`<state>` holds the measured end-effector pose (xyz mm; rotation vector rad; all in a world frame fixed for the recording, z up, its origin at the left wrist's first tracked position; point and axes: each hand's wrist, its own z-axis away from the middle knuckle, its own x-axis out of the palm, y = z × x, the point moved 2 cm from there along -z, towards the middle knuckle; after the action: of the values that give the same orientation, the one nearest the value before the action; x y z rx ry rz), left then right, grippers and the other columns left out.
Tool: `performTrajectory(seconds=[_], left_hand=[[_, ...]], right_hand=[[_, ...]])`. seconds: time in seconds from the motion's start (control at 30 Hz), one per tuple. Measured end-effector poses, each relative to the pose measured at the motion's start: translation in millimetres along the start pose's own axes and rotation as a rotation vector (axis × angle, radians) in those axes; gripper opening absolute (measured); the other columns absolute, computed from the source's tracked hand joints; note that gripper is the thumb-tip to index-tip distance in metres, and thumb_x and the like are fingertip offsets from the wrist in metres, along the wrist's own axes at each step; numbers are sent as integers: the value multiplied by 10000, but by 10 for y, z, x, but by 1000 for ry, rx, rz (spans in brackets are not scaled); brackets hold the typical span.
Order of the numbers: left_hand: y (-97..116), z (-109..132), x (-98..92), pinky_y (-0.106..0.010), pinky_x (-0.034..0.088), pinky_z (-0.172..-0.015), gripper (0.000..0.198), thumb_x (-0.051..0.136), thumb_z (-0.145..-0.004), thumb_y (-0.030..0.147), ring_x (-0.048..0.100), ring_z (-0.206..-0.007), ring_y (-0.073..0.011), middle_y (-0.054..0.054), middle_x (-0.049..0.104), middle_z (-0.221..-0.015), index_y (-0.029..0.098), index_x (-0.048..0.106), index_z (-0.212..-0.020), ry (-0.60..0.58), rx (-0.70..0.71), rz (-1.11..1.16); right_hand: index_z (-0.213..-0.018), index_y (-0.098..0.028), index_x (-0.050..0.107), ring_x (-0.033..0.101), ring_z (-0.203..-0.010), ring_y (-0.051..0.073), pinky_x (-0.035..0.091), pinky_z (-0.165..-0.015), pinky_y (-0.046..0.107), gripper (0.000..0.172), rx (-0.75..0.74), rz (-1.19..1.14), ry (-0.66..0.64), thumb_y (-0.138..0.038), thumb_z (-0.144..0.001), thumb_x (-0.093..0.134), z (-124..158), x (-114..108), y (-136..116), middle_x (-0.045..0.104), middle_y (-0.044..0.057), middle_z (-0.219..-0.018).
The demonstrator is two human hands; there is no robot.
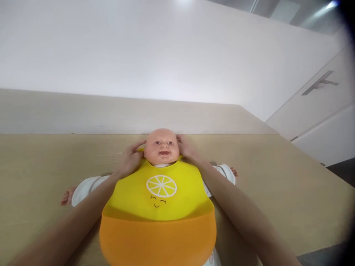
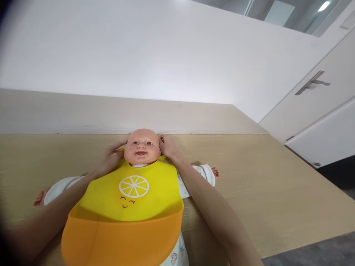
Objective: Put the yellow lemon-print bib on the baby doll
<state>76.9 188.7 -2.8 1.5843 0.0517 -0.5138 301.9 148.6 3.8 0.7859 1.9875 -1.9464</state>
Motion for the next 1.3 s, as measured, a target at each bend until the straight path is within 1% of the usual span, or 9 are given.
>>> performTrajectory(seconds=[0.4, 0.5, 0.67, 0.83, 0.93, 1.0, 1.13, 1.2, 1.3], left_hand=[[152, 91, 1, -415, 435, -1019, 501, 521, -740, 203, 579, -1197, -291, -69, 681, -1245, 189, 665, -1219, -89, 62, -24], [176, 74, -43, -385, 493, -930, 480, 546, -716, 198, 623, -1123, -283, -64, 727, -1148, 193, 691, -1174, -97, 36, 18], [350, 59, -354, -302, 498, -545, 279, 649, -664, 257, 676, -644, -238, -54, 760, -739, 169, 750, -909, -125, -114, 5], [582, 125, -568, -268, 470, -519, 532, 724, -686, 381, 642, -603, -193, -46, 757, -798, 204, 651, -1182, -115, 32, -38], [709, 241, -553, -249, 455, -503, 698, 707, -733, 423, 625, -585, -180, -3, 715, -718, 252, 490, -1374, -112, 137, -76], [807, 360, -519, -238, 441, -484, 727, 681, -767, 432, 604, -558, -170, 16, 679, -664, 271, 420, -1425, -142, 182, -90], [984, 630, -454, -248, 473, -517, 680, 631, -814, 412, 606, -560, -165, 19, 672, -678, 309, 392, -1442, -243, 239, -110], [1028, 732, -437, -265, 517, -595, 652, 613, -830, 387, 649, -642, -177, -1, 710, -791, 334, 392, -1442, -280, 276, -126], [1050, 812, -425, -305, 551, -753, 606, 581, -861, 350, 687, -874, -210, -26, 710, -1091, 388, 386, -1433, -323, 353, -166]], right_hand=[[-828, -194, 599, 587, -781, 198, 419, -664, 276, 96, -3, 206, 17, -290, -827, 590, 26, -36, -17, 673, 57, -823], [-855, -188, 572, 596, -779, 190, 390, -649, 261, 73, 4, 294, -2, -258, -854, 551, 46, -63, -98, 680, 74, -880], [-866, -190, 495, 580, -681, 184, 321, -575, 266, 177, 116, 479, 27, -320, -954, 413, 20, -179, -226, 682, 107, -851], [-798, -221, 443, 589, -669, 199, 338, -606, 276, 396, 25, 377, 232, -566, -961, 343, 69, -444, -437, 650, 61, -706], [-743, -232, 425, 566, -631, 173, 373, -627, 275, 460, -156, 152, 322, -601, -967, 264, 236, -580, -718, 574, 3, -606], [-740, -231, 443, 536, -598, 138, 389, -598, 255, 413, -279, -48, 265, -567, -961, 350, 393, -613, -933, 540, -23, -619], [-808, -222, 544, 482, -563, 93, 359, -508, 221, 197, -376, -259, -121, -395, -886, 599, 692, -531, -1241, 549, -39, -680], [-825, -218, 568, 482, -580, 90, 368, -516, 224, 140, -408, -281, -268, -338, -881, 611, 788, -473, -1305, 560, -34, -702], [-857, -218, 599, 516, -668, 104, 412, -585, 237, 98, -474, -236, -292, -309, -871, 635, 847, -428, -1334, 582, -19, -762]])
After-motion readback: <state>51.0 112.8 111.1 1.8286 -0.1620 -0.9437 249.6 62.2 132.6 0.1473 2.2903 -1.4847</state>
